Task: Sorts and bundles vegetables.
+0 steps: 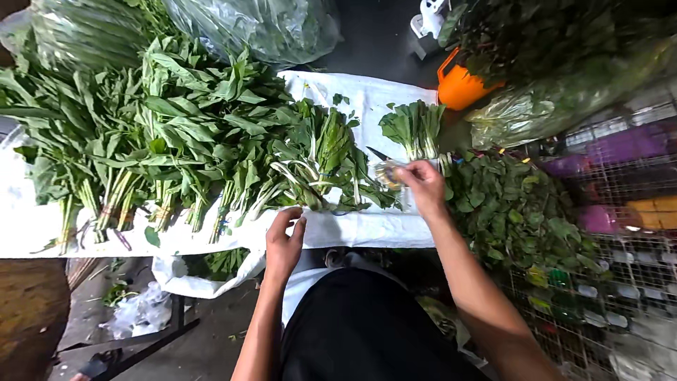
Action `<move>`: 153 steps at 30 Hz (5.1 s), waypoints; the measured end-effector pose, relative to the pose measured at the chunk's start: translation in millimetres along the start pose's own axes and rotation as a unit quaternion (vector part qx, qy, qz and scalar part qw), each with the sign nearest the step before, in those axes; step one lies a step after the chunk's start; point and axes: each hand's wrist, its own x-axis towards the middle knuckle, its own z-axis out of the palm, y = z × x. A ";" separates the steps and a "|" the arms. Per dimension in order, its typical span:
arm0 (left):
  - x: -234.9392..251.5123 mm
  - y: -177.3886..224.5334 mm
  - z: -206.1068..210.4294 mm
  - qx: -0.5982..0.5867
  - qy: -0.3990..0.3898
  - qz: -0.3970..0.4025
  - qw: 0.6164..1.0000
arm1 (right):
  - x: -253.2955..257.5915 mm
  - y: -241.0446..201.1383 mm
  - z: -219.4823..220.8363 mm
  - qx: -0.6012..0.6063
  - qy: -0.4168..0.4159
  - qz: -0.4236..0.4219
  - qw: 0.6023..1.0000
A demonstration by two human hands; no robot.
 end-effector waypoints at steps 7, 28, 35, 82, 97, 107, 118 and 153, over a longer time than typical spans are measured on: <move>-52.9 -29.6 -19.2 -0.003 0.039 -0.082 0.996 | 59.8 72.5 -107.0 -0.107 0.274 0.128 0.947; -63.4 -35.7 -37.9 0.088 0.073 -0.051 0.992 | 14.5 20.8 -19.5 -0.252 0.003 0.110 0.961; -47.9 -6.1 -3.7 0.036 -0.001 -0.070 0.997 | 17.9 59.5 -12.5 -0.412 -0.048 0.064 0.908; -0.9 11.4 9.8 -0.205 -0.012 -0.148 0.967 | 131.1 53.7 112.2 -0.264 0.100 0.108 0.953; -35.7 -8.8 -14.5 -0.180 0.003 -0.193 0.965 | 216.6 -13.7 42.1 -0.442 0.005 0.003 0.897; -43.5 -17.3 -43.0 -0.129 0.009 -0.218 0.967 | 303.3 33.4 25.9 -0.512 -0.203 0.087 0.830; -33.8 -17.2 -52.1 -0.088 -0.022 -0.210 0.973 | 310.7 29.9 20.8 -0.560 -0.176 0.055 0.807; -0.2 -28.4 -66.3 0.198 -0.008 -0.017 0.980 | -41.9 -5.0 103.3 -0.408 -0.258 0.026 0.875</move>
